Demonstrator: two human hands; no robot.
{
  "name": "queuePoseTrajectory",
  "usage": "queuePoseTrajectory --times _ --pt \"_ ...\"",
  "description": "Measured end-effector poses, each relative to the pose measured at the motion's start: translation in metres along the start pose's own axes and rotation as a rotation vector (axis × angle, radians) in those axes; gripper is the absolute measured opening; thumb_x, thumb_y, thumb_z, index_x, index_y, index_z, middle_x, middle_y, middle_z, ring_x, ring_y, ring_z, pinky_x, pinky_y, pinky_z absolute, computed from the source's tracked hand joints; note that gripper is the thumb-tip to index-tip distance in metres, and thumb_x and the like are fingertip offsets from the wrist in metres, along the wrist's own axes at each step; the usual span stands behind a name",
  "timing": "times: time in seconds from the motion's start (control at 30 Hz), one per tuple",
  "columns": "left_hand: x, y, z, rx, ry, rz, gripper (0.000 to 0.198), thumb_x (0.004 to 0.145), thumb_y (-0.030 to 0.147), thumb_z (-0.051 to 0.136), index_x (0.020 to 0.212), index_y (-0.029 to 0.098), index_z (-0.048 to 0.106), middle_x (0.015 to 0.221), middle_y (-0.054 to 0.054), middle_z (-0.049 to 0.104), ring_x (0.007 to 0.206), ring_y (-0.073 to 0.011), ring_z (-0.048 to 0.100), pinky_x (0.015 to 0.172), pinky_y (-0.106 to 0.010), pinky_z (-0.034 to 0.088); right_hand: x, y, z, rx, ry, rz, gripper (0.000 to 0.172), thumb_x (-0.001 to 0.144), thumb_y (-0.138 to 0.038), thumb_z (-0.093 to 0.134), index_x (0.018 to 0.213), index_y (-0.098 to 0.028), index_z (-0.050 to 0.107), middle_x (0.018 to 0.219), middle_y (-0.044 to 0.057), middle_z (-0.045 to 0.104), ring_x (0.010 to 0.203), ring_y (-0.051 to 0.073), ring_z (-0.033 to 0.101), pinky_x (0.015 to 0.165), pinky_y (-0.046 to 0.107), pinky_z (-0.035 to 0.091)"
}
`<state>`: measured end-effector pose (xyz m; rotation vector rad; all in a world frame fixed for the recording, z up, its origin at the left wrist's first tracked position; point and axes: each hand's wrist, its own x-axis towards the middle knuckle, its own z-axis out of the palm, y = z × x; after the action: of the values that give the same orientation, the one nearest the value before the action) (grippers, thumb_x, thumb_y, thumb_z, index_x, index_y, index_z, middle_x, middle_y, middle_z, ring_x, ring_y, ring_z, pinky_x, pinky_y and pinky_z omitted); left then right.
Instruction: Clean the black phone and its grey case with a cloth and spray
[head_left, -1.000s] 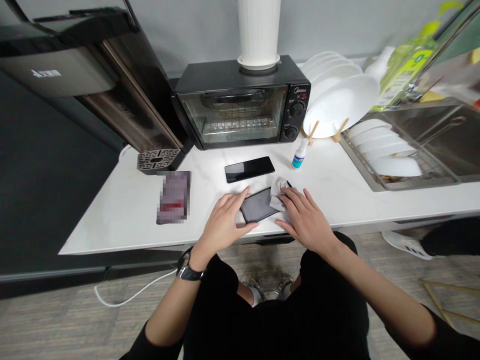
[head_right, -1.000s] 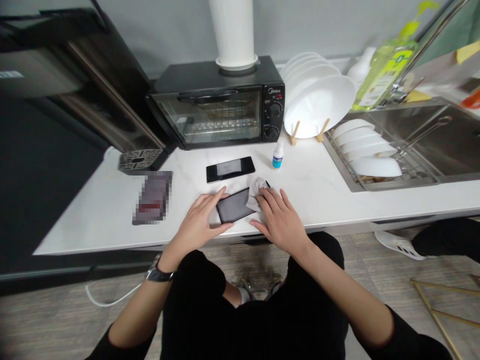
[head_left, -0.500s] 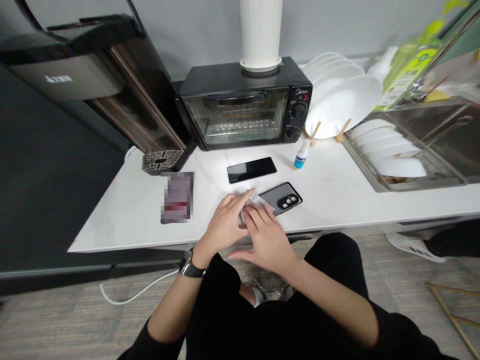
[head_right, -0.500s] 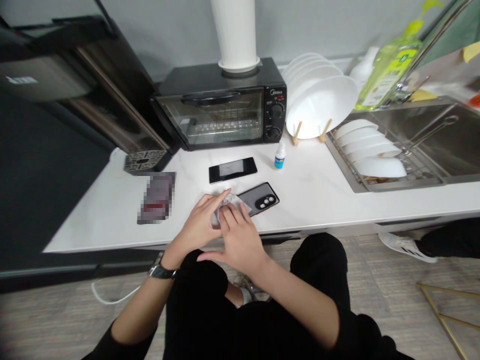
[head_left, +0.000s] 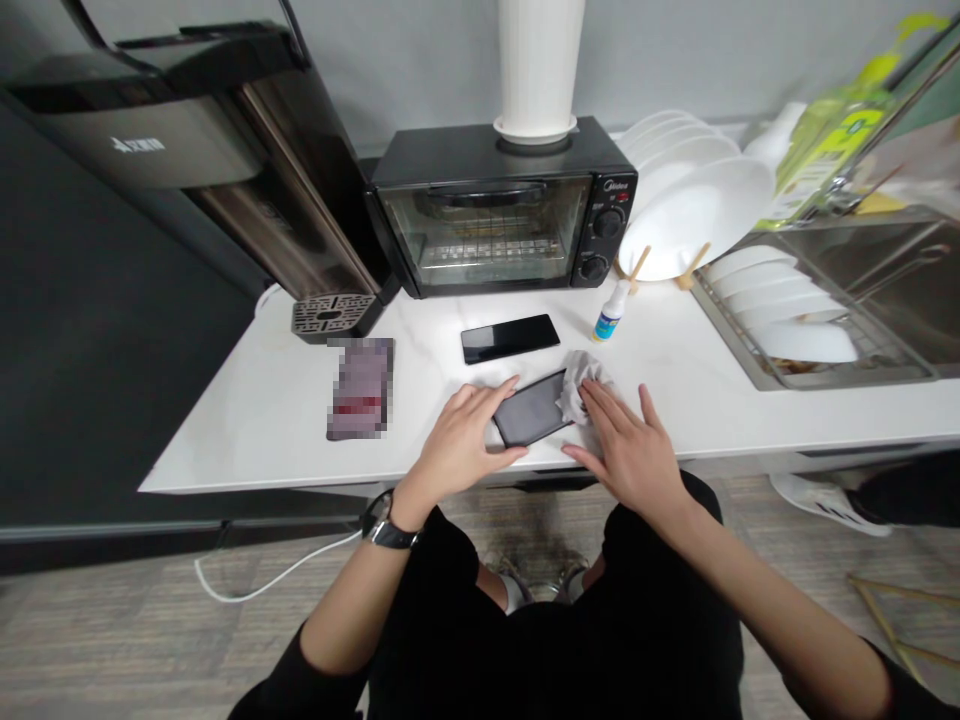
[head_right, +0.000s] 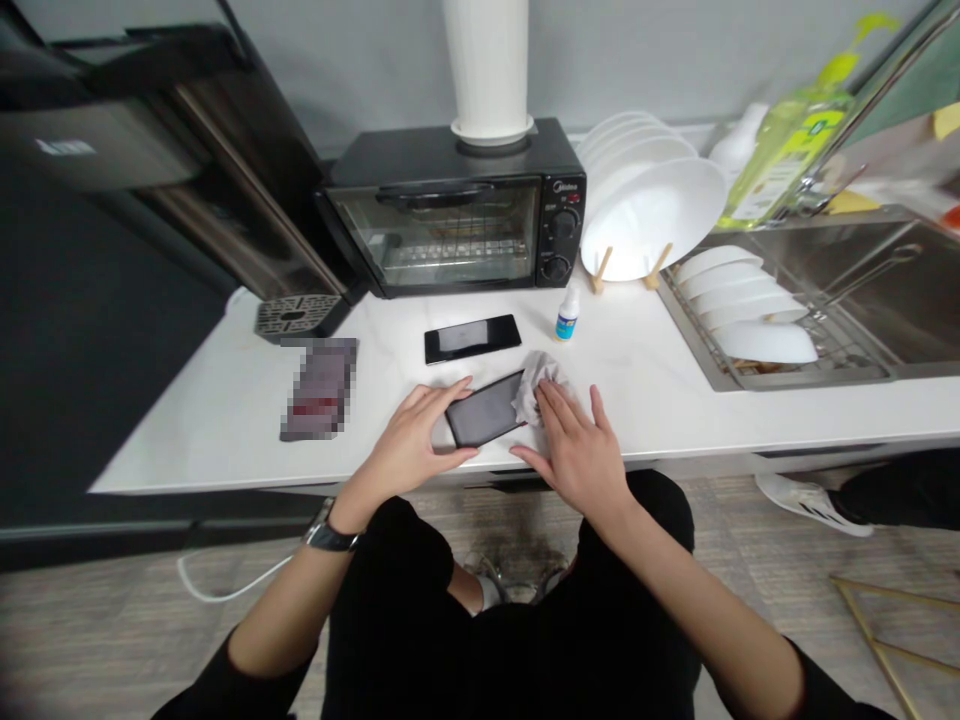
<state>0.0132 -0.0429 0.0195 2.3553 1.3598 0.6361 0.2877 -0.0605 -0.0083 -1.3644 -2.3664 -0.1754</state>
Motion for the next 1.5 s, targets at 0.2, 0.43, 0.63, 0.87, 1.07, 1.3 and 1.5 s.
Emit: queuePoseTrajectory --times 0.2,0.43,0.63,0.87,1.07,1.3,1.5 --pt "0.002 0.001 -0.001 0.001 -0.013 0.008 0.096 0.088 0.048 0.082 0.168 0.030 0.031 0.147 -0.008 0.064 0.122 -0.0313 0.055 0.110 -0.047 0.046 0.030 -0.014 0.005 0.021 0.042 0.107 0.079 0.103 -0.070 0.043 0.144 -0.004 0.060 0.144 0.025 0.066 0.134 0.041 0.061 0.126 0.064 0.029" --pt "0.001 -0.003 -0.001 0.033 -0.029 0.003 0.094 0.085 0.028 0.079 0.167 0.025 0.033 0.150 -0.009 0.062 0.119 -0.0317 0.054 0.108 -0.047 0.047 0.040 -0.078 0.017 0.303 -0.029 -0.025 0.094 0.093 -0.083 0.052 0.145 -0.005 0.059 0.145 0.025 0.065 0.143 0.040 0.055 0.125 0.061 0.037" --pt "-0.001 -0.002 -0.002 0.066 -0.032 -0.022 0.096 0.083 0.033 0.080 0.167 0.026 0.034 0.146 -0.010 0.063 0.121 -0.0327 0.054 0.110 -0.047 0.046 0.017 -0.078 0.006 0.280 -0.095 -0.136 0.082 0.100 -0.073 0.050 0.150 -0.009 0.056 0.155 0.020 0.060 0.150 0.035 0.049 0.130 0.067 0.028" --pt "-0.001 -0.001 -0.001 0.027 -0.014 -0.004 0.094 0.088 0.050 0.080 0.167 0.030 0.032 0.144 -0.009 0.064 0.124 -0.0329 0.055 0.110 -0.048 0.045 0.001 -0.013 -0.001 0.054 -0.017 -0.054 0.077 0.106 -0.066 0.045 0.159 -0.012 0.047 0.161 0.019 0.054 0.149 0.036 0.052 0.130 0.067 0.023" --pt "0.002 0.000 -0.002 0.041 -0.028 0.028 0.093 0.090 0.054 0.077 0.168 0.029 0.033 0.140 -0.010 0.065 0.119 -0.0321 0.054 0.108 -0.047 0.046 0.016 -0.004 0.004 0.012 0.019 0.005 0.093 0.100 -0.076 0.046 0.154 -0.001 0.051 0.154 0.029 0.058 0.142 0.042 0.057 0.127 0.065 0.030" --pt "0.003 -0.010 -0.001 0.027 -0.059 0.062 0.091 0.092 0.047 0.075 0.169 0.028 0.031 0.138 -0.012 0.064 0.113 -0.0321 0.054 0.105 -0.047 0.046 0.043 -0.086 0.030 0.117 0.060 0.064 0.113 0.090 -0.088 0.047 0.143 0.011 0.056 0.144 0.041 0.060 0.140 0.050 0.058 0.122 0.066 0.039" --pt "-0.001 -0.003 -0.001 0.109 -0.037 -0.016 0.089 0.087 0.030 0.073 0.167 0.024 0.036 0.124 -0.011 0.065 0.110 -0.0312 0.052 0.101 -0.044 0.048 0.033 -0.102 0.018 0.319 -0.011 -0.061 0.093 0.093 -0.082 0.053 0.139 -0.003 0.066 0.146 0.026 0.066 0.141 0.036 0.061 0.125 0.056 0.041"
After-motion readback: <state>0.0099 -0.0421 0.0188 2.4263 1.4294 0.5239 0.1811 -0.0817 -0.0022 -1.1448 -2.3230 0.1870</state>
